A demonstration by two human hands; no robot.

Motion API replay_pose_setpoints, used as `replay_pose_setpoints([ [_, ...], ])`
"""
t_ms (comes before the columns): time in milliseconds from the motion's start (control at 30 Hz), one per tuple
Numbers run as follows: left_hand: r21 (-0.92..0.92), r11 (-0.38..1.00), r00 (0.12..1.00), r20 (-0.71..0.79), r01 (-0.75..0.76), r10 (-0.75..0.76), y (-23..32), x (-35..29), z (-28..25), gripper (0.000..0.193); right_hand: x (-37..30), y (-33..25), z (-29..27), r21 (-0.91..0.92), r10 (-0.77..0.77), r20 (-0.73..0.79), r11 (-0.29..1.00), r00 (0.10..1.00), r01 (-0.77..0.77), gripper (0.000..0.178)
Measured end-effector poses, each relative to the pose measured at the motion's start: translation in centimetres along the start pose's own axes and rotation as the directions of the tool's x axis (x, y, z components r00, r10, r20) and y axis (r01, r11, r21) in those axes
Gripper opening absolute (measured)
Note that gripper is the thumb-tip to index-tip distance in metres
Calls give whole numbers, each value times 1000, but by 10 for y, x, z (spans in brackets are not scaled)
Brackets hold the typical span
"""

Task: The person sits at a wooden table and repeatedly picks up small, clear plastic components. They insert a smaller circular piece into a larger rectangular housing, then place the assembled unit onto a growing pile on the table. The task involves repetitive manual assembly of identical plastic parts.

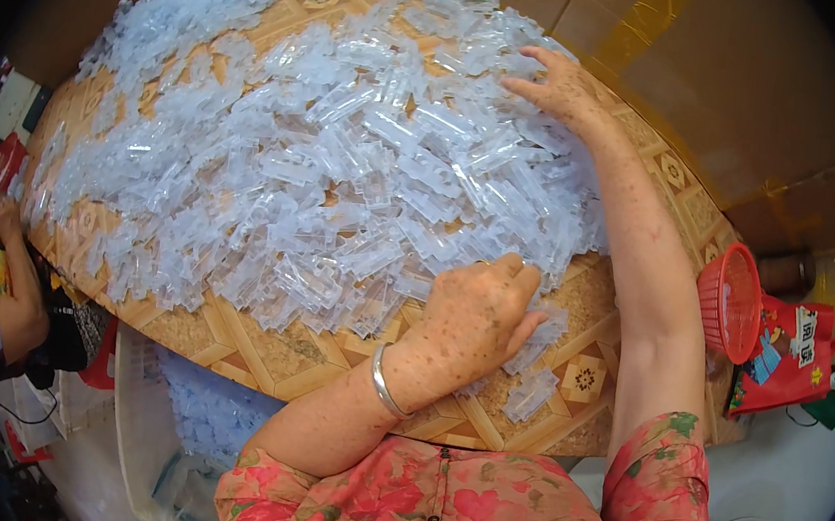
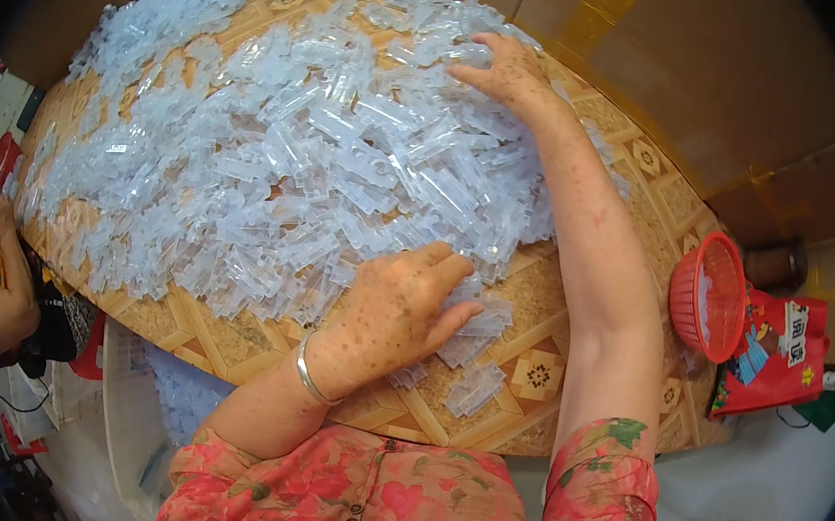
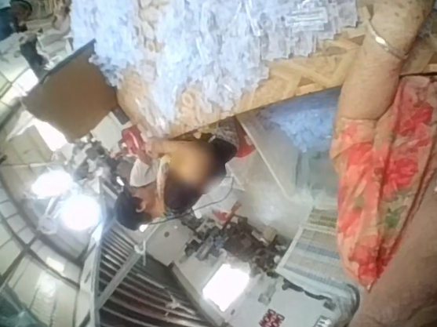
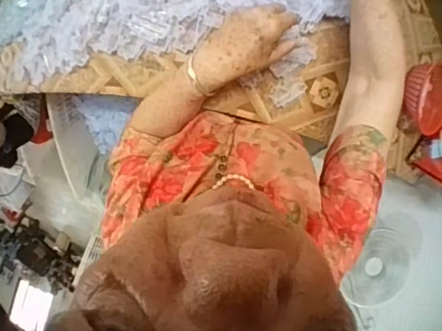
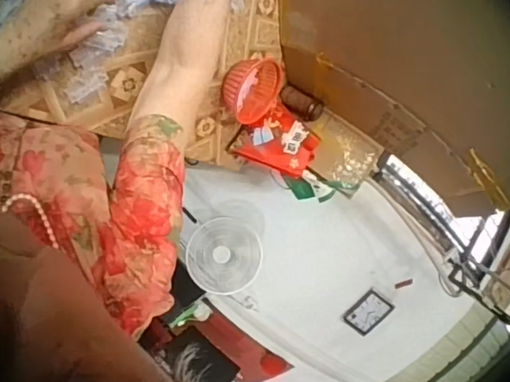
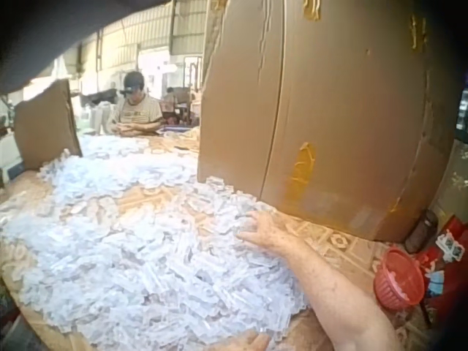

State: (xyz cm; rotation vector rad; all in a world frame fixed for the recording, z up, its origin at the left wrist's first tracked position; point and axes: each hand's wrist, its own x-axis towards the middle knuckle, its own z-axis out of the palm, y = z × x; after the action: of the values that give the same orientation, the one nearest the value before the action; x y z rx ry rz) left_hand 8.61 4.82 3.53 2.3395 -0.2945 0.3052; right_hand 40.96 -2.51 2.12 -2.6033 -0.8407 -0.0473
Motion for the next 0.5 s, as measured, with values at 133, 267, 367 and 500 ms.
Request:
replay_pose_setpoints([
  [133,6,1000,1000,12,12,-12,-1,-1,0,29,18,-27,5,-101,28,128,995,991,-15,68],
  [267,-7,999,999,20,35,-35,-1,-1,4,30,10,-14,-4,-58,17,123,998,992,-10,61],
  [367,-2,1000,999,9,31,-31,-3,-1,6,30,-3,1,-5,13,-64,-5,998,998,64,59],
  [500,0,1000,1000,-6,30,-30,-4,-2,6,31,-50,-32,-22,143,-212,-99,964,972,224,49],
])
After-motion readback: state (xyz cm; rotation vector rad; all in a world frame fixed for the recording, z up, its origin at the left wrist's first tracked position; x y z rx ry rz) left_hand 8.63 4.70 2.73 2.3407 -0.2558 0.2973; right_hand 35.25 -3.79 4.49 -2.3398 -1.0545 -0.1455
